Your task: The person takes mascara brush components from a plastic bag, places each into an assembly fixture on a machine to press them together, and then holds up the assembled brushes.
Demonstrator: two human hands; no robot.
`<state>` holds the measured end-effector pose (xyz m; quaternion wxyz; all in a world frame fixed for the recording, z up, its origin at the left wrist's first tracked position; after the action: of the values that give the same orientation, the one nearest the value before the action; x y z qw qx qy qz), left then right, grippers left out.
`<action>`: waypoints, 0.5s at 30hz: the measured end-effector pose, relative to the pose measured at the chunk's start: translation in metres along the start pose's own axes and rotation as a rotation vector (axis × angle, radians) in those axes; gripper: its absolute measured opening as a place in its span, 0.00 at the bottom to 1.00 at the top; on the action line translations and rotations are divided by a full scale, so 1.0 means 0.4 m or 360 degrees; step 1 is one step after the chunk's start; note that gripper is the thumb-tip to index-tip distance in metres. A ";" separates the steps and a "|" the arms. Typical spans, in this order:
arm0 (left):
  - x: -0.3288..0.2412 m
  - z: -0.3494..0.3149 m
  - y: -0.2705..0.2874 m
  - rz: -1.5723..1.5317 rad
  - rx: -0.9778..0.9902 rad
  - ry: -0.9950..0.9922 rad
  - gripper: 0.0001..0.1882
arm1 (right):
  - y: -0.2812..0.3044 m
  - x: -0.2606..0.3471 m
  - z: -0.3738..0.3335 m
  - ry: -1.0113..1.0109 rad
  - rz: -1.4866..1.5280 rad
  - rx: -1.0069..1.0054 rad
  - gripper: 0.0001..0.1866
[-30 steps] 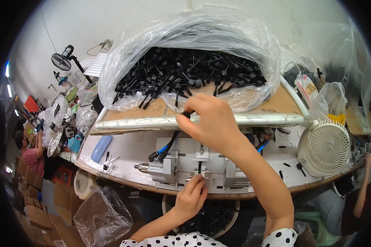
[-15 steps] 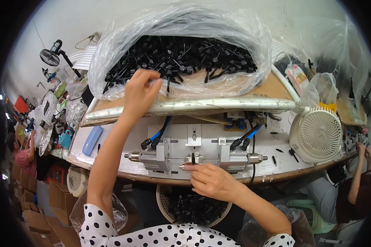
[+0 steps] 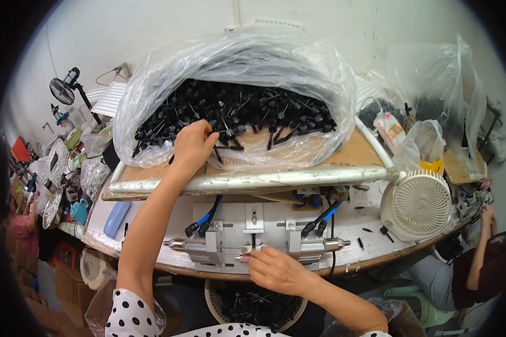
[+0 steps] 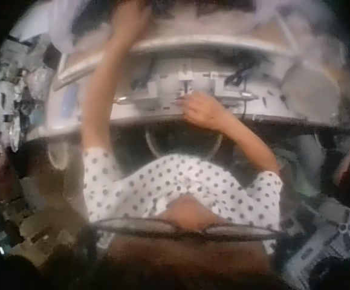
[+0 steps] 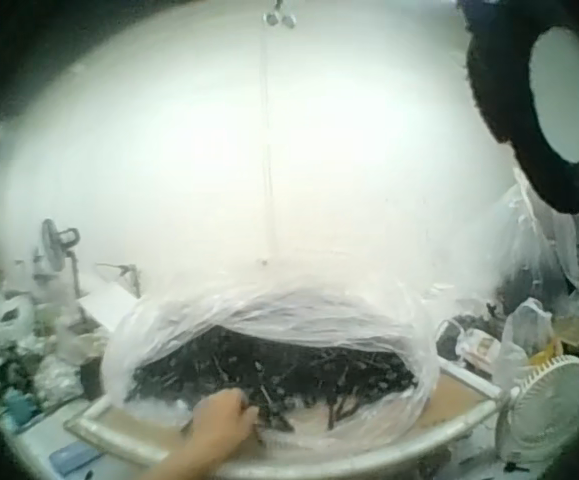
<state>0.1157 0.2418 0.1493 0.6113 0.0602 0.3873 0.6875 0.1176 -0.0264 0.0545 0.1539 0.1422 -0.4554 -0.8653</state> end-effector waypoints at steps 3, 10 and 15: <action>0.003 -0.017 0.029 -0.0121 0.0198 0.0097 0.13 | 0.047 0.022 0.018 0.0097 0.0231 0.0009 0.15; 0.082 -0.044 0.049 -0.1055 0.0346 0.0965 0.14 | 0.163 -0.214 0.096 -0.0261 0.0048 -0.0208 0.11; 0.090 -0.066 0.050 -0.1499 0.0026 0.0961 0.11 | 0.142 -0.660 0.157 -0.1235 -0.0430 -0.0137 0.18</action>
<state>0.0764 0.2624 0.1290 0.7139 -0.3141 0.5356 0.3238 0.3420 0.0943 0.1640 -0.1384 -0.1425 -0.4202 -0.8854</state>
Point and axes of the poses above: each hand's wrist, its own z-axis towards the middle knuckle, its own y-axis out of the back of the hand, x = y × z, the point moved 4 cm from there along z, towards the middle knuckle, and after that the axes turned 11 degrees about -z, right-handed, at the moved point
